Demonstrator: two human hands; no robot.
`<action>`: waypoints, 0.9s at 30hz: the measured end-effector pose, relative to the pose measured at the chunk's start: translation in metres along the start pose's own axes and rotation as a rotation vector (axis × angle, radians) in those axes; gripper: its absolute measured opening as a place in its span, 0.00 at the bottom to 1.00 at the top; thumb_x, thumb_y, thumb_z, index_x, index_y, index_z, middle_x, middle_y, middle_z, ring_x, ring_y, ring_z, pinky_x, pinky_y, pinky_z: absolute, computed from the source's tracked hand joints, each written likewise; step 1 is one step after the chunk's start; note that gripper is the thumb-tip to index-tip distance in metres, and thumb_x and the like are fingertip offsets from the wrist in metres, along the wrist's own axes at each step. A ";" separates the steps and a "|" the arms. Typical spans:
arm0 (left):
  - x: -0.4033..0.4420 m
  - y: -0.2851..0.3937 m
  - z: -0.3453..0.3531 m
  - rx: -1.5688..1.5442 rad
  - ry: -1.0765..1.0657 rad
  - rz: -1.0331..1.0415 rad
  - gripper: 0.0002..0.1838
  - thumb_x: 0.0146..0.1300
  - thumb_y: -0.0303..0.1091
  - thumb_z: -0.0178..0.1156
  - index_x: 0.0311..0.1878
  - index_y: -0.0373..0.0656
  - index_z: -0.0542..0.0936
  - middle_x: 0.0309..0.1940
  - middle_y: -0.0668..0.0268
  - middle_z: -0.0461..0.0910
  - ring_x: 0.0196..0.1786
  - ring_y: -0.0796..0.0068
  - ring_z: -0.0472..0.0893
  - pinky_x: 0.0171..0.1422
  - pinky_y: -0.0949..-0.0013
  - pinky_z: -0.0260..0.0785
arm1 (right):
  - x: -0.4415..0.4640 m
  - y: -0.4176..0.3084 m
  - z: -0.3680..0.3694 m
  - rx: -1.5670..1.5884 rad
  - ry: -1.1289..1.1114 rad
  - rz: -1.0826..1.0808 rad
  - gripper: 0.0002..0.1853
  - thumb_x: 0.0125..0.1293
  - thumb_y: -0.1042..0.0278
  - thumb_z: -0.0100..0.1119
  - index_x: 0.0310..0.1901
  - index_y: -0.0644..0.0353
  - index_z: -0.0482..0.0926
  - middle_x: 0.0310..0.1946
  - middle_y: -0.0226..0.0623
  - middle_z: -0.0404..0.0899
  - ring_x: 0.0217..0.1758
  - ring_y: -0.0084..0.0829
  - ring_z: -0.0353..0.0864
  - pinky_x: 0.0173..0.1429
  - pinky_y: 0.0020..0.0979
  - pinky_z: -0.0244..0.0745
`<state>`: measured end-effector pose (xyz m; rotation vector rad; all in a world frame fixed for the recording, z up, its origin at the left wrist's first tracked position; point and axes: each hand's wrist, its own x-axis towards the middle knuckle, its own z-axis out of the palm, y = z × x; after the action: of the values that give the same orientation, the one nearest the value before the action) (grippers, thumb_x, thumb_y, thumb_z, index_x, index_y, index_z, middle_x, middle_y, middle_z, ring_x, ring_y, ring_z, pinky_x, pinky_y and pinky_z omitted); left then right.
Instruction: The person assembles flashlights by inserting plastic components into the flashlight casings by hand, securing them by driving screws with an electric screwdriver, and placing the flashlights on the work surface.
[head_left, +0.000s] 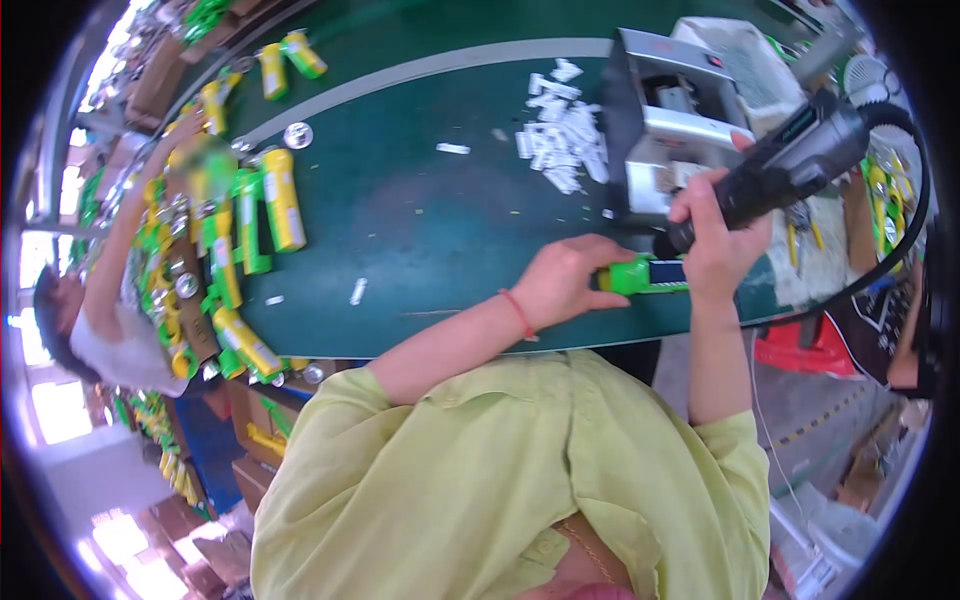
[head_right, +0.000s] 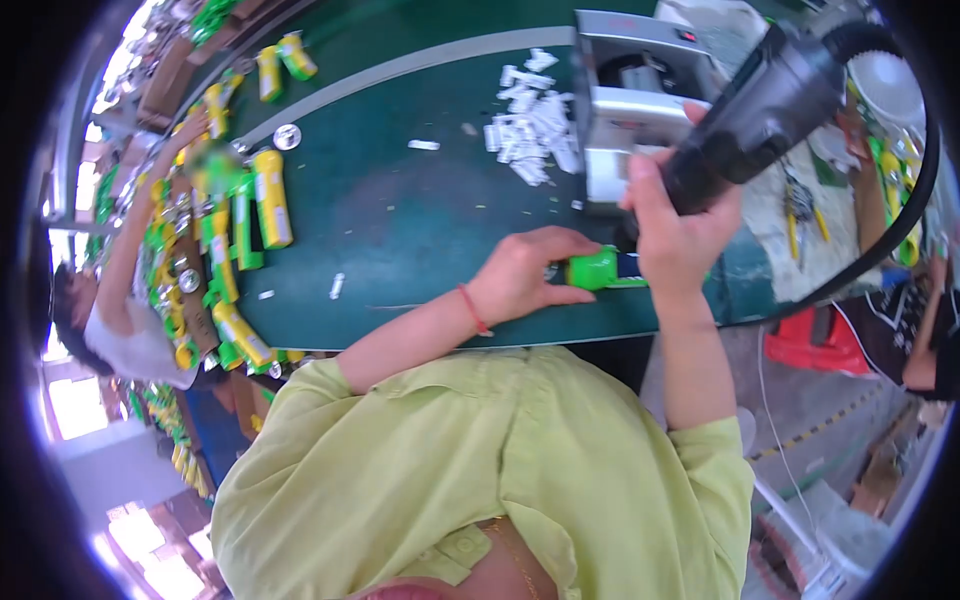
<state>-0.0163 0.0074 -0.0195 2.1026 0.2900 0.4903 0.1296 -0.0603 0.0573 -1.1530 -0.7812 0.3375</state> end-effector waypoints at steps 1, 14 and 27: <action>0.002 -0.001 0.001 0.015 0.011 0.008 0.26 0.44 0.38 0.74 0.49 0.41 0.80 0.45 0.59 0.80 0.46 0.60 0.81 0.49 0.64 0.75 | -0.003 0.003 -0.004 -0.029 0.037 0.041 0.29 0.60 0.82 0.57 0.63 0.64 0.62 0.29 0.30 0.73 0.24 0.21 0.73 0.31 0.23 0.70; -0.003 0.002 0.004 0.086 0.030 -0.049 0.30 0.39 0.38 0.74 0.51 0.47 0.78 0.45 0.62 0.78 0.50 0.59 0.77 0.55 0.59 0.68 | -0.014 0.025 0.003 -0.159 0.056 -0.048 0.29 0.62 0.81 0.55 0.64 0.66 0.58 0.31 0.31 0.72 0.28 0.18 0.70 0.34 0.20 0.67; 0.004 0.003 -0.007 0.101 -0.001 0.019 0.25 0.45 0.39 0.72 0.48 0.43 0.79 0.43 0.58 0.80 0.45 0.58 0.80 0.49 0.62 0.74 | -0.022 0.010 0.004 -0.009 0.084 -0.047 0.34 0.57 0.83 0.62 0.66 0.64 0.59 0.29 0.25 0.74 0.28 0.16 0.73 0.35 0.19 0.69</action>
<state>-0.0158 0.0128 -0.0126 2.2057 0.2994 0.4946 0.1129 -0.0666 0.0406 -1.1482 -0.7355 0.2448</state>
